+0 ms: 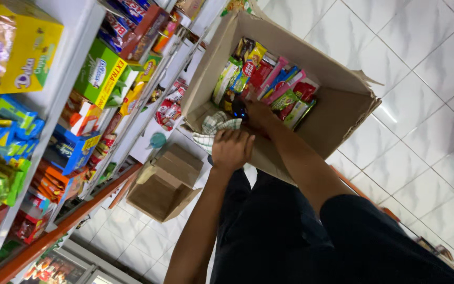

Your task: The person uses a handheld scanner to scan barcodes on various snack packages, such as chips, chocolate bars, and biscuits, while holding them one at a time and then placing them into a cardboard box.

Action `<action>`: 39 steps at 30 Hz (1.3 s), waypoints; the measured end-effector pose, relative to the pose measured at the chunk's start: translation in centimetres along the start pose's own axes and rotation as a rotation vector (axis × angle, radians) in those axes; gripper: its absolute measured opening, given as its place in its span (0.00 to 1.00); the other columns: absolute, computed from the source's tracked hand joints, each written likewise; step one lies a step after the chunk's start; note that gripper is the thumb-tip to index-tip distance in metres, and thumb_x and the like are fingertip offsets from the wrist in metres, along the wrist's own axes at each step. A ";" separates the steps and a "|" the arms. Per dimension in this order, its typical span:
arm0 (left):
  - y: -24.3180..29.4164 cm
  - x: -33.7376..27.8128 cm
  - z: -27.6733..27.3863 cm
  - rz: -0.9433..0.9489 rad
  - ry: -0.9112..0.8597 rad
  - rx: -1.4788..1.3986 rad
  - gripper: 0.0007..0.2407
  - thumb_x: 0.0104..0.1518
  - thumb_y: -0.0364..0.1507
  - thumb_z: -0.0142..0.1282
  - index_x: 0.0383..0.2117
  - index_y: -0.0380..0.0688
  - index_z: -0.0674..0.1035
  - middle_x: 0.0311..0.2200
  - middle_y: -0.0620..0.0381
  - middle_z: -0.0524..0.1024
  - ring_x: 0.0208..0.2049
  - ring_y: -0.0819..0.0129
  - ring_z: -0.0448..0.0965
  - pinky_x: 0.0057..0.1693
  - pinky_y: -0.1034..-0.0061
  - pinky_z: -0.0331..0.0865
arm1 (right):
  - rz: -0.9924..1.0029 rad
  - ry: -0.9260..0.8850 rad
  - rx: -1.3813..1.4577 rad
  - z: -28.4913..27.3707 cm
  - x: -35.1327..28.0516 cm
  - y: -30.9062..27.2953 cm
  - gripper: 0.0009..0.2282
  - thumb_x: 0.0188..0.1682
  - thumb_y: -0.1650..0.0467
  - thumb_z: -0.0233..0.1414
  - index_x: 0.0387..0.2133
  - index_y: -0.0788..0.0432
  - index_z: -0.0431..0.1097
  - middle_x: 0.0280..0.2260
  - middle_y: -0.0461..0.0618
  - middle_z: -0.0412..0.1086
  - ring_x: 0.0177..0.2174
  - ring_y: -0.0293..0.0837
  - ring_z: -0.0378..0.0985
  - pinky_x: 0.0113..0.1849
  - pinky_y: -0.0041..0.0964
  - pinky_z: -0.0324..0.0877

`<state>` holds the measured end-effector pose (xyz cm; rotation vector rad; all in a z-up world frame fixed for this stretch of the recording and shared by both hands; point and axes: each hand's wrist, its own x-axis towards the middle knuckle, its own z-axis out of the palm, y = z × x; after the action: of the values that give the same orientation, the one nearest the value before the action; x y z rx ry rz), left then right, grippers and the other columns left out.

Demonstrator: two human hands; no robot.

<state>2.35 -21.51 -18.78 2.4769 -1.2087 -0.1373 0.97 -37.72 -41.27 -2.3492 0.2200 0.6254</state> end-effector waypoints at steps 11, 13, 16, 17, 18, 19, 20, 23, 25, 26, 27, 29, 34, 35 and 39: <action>-0.1 0.4 -0.4 0.012 0.096 -0.045 0.10 0.61 0.35 0.56 0.24 0.47 0.79 0.27 0.56 0.79 0.32 0.61 0.78 0.48 0.66 0.68 | 0.261 -0.119 -0.195 0.7 -2.4 0.4 0.35 0.41 0.59 0.62 0.59 0.62 0.59 0.52 0.64 0.68 0.47 0.62 0.76 0.44 0.61 0.73; 0.0 0.5 -0.5 0.015 0.093 -0.031 0.10 0.60 0.35 0.56 0.23 0.47 0.79 0.26 0.57 0.79 0.32 0.61 0.78 0.48 0.66 0.68 | 0.284 -0.114 -0.087 0.3 -2.7 0.9 0.34 0.38 0.58 0.64 0.55 0.64 0.62 0.49 0.64 0.71 0.47 0.61 0.77 0.46 0.57 0.74; 0.0 0.4 -0.3 -0.028 0.015 -0.044 0.11 0.60 0.35 0.57 0.21 0.47 0.79 0.25 0.56 0.80 0.31 0.61 0.79 0.47 0.66 0.68 | 0.183 -0.037 0.010 0.0 -3.7 2.6 0.29 0.39 0.62 0.64 0.52 0.64 0.66 0.45 0.64 0.75 0.46 0.61 0.79 0.47 0.54 0.74; 0.1 0.4 -0.2 -0.026 0.029 -0.049 0.11 0.60 0.35 0.56 0.22 0.47 0.79 0.26 0.56 0.80 0.32 0.61 0.79 0.48 0.66 0.68 | 0.119 -0.022 0.079 -0.4 -3.6 3.2 0.24 0.42 0.63 0.63 0.50 0.61 0.70 0.45 0.64 0.76 0.46 0.62 0.79 0.49 0.54 0.74; 0.2 0.4 -0.1 -0.024 0.043 -0.055 0.10 0.60 0.36 0.56 0.23 0.47 0.80 0.27 0.56 0.80 0.33 0.61 0.79 0.49 0.67 0.68 | 0.056 -0.005 0.147 -0.7 -3.5 3.5 0.19 0.45 0.63 0.62 0.49 0.58 0.74 0.45 0.64 0.77 0.47 0.62 0.79 0.51 0.54 0.74; 0.2 0.6 0.0 -0.023 0.059 -0.059 0.10 0.60 0.36 0.56 0.24 0.47 0.80 0.28 0.56 0.81 0.33 0.62 0.79 0.50 0.67 0.68 | 0.124 0.108 0.189 -0.9 -3.4 3.6 0.24 0.42 0.63 0.64 0.50 0.59 0.71 0.44 0.66 0.76 0.46 0.63 0.78 0.49 0.55 0.72; 0.1 0.8 0.1 -0.024 0.047 -0.046 0.10 0.60 0.36 0.55 0.25 0.47 0.81 0.29 0.56 0.81 0.34 0.61 0.80 0.50 0.67 0.68 | 0.192 0.222 0.230 -1.0 -3.3 3.8 0.29 0.38 0.62 0.66 0.52 0.60 0.68 0.42 0.67 0.75 0.44 0.65 0.77 0.48 0.56 0.71; 0.0 1.1 0.1 -0.042 -0.003 -0.024 0.10 0.60 0.37 0.54 0.27 0.47 0.81 0.30 0.56 0.81 0.35 0.61 0.80 0.50 0.66 0.67 | 0.381 0.556 0.254 -0.4 -3.2 3.8 0.28 0.37 0.62 0.67 0.50 0.60 0.68 0.44 0.67 0.74 0.44 0.65 0.77 0.45 0.56 0.71; 0.0 1.5 0.2 -0.067 -0.041 -0.030 0.10 0.59 0.37 0.54 0.28 0.47 0.82 0.31 0.56 0.81 0.36 0.60 0.80 0.50 0.64 0.67 | 0.483 0.680 0.237 -0.2 -2.8 3.4 0.26 0.37 0.63 0.67 0.48 0.61 0.69 0.46 0.66 0.73 0.44 0.65 0.77 0.44 0.56 0.71; 0.0 1.5 0.3 -0.068 -0.033 -0.042 0.10 0.60 0.37 0.54 0.29 0.47 0.82 0.31 0.56 0.81 0.36 0.60 0.80 0.51 0.64 0.67 | 0.525 0.691 0.231 0.1 -2.6 3.3 0.28 0.35 0.62 0.68 0.47 0.62 0.69 0.46 0.67 0.73 0.43 0.66 0.76 0.43 0.57 0.71; 0.1 1.5 0.3 -0.071 -0.024 -0.051 0.10 0.60 0.37 0.54 0.29 0.47 0.81 0.32 0.56 0.82 0.37 0.60 0.80 0.51 0.64 0.67 | 0.564 0.703 0.226 0.3 -2.2 3.2 0.29 0.34 0.62 0.69 0.46 0.63 0.68 0.46 0.67 0.72 0.42 0.66 0.76 0.42 0.57 0.71; 0.3 1.6 0.5 -0.079 -0.037 -0.059 0.10 0.60 0.37 0.54 0.29 0.47 0.81 0.32 0.55 0.82 0.37 0.59 0.80 0.51 0.63 0.67 | 0.610 0.651 0.358 0.5 -1.4 2.2 0.29 0.36 0.60 0.70 0.47 0.62 0.68 0.43 0.64 0.74 0.43 0.63 0.77 0.44 0.56 0.72; 0.2 1.6 -0.1 -0.041 0.010 -0.030 0.10 0.60 0.38 0.55 0.30 0.47 0.81 0.33 0.54 0.81 0.39 0.57 0.80 0.51 0.63 0.68 | 0.604 0.821 0.469 -1.2 0.7 -3.3 0.31 0.36 0.63 0.69 0.52 0.60 0.64 0.41 0.62 0.75 0.42 0.63 0.79 0.43 0.55 0.73; 0.1 1.7 -0.1 -0.036 0.029 -0.022 0.09 0.59 0.38 0.55 0.30 0.47 0.81 0.33 0.54 0.81 0.38 0.57 0.80 0.51 0.63 0.68 | 0.618 0.874 0.468 -2.0 0.1 -3.7 0.32 0.36 0.65 0.69 0.53 0.60 0.63 0.41 0.62 0.75 0.41 0.63 0.79 0.43 0.55 0.74; 0.9 3.2 -1.1 -0.040 0.041 -0.053 0.08 0.58 0.37 0.56 0.29 0.48 0.82 0.32 0.56 0.81 0.37 0.59 0.80 0.50 0.63 0.68 | 0.791 0.886 0.247 -7.0 -0.8 -6.2 0.30 0.33 0.67 0.69 0.49 0.62 0.63 0.42 0.65 0.74 0.41 0.65 0.77 0.43 0.57 0.72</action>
<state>3.97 -24.13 -17.21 2.4474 -1.1245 -0.1273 4.89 -37.68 -32.78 -2.0880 1.5589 -0.1644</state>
